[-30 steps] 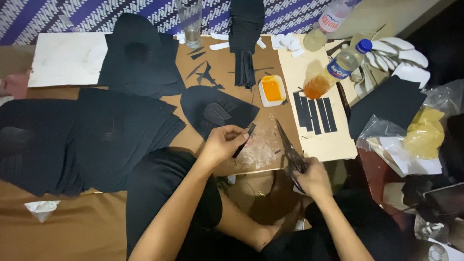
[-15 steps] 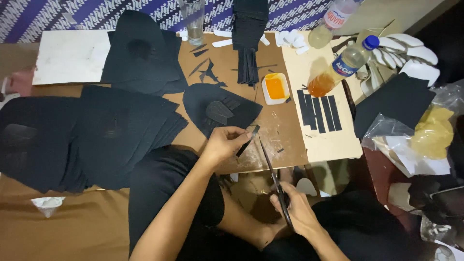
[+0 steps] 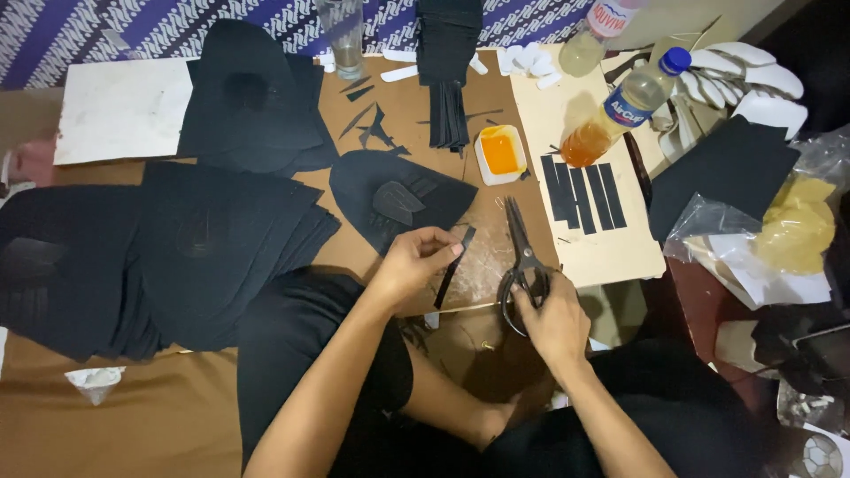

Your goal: The person sits on the floor and uses scissors to cut strips from a black sheet of material. They place the cut strips onto a larger black sheet, arranging them in a pattern, and continue cutting and placing more strips.

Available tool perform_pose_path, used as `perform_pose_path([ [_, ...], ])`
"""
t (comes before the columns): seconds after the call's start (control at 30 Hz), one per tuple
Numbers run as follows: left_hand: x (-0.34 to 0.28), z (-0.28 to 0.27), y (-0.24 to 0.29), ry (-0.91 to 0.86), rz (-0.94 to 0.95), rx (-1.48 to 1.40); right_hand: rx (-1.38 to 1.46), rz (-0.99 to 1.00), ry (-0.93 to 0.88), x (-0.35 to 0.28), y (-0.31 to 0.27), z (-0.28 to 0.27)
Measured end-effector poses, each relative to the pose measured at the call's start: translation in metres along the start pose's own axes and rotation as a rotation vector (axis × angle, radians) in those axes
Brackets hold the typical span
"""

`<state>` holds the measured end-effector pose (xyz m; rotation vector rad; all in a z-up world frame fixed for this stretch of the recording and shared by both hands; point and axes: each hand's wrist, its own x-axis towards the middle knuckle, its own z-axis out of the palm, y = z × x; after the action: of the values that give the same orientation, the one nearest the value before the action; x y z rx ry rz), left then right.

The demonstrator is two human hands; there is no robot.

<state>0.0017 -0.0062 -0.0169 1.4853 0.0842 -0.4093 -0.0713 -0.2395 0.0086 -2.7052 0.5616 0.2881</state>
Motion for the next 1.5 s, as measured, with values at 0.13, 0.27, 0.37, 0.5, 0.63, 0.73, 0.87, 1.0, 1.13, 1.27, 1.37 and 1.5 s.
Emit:
perform_pose_path([
  [0.13, -0.001, -0.004, -0.002, -0.011, 0.004, 0.029, 0.019, -0.034, -0.009, 0.009, 0.0, 0.005],
  [0.27, 0.001, -0.003, -0.007, -0.034, -0.029, 0.055, -0.1, -0.061, -0.014, 0.015, 0.008, 0.011],
  [0.37, -0.008, 0.006, 0.003, -0.034, 0.002, 0.16, -0.136, -0.137, 0.049, 0.009, -0.005, 0.0],
  [0.5, -0.009, 0.022, 0.0, -0.039, 0.066, 0.247, 0.411, -0.262, 0.083, -0.016, -0.053, -0.026],
  [0.63, -0.009, 0.031, -0.003, -0.022, 0.052, 0.245, 0.714, -0.23, 0.08, -0.005, -0.057, 0.013],
  [0.73, 0.0, 0.022, -0.003, -0.001, -0.015, 0.179, 0.78, -0.204, 0.134, 0.0, -0.059, 0.016],
  [0.87, 0.039, -0.03, 0.032, 0.185, 0.088, 0.726, 1.07, -0.211, 0.164, -0.003, -0.063, -0.007],
  [1.0, 0.155, -0.101, -0.024, 0.394, -0.003, 1.186, 1.07, -0.204, 0.152, -0.01, -0.062, -0.013],
  [1.13, 0.149, -0.102, -0.006, 0.41, -0.07, 1.289, 1.154, -0.193, 0.119, -0.005, -0.049, -0.003],
  [1.27, 0.121, -0.09, 0.04, 0.342, -0.145, 1.395, 1.226, -0.104, 0.056, -0.01, -0.048, -0.005],
  [1.37, 0.114, -0.098, 0.063, 0.305, -0.129, 1.296, 1.264, -0.084, 0.013, -0.006, -0.042, 0.002],
  [1.5, 0.089, -0.098, 0.111, 0.1, -0.142, 0.99, 1.275, -0.043, -0.052, -0.012, -0.046, -0.008],
])
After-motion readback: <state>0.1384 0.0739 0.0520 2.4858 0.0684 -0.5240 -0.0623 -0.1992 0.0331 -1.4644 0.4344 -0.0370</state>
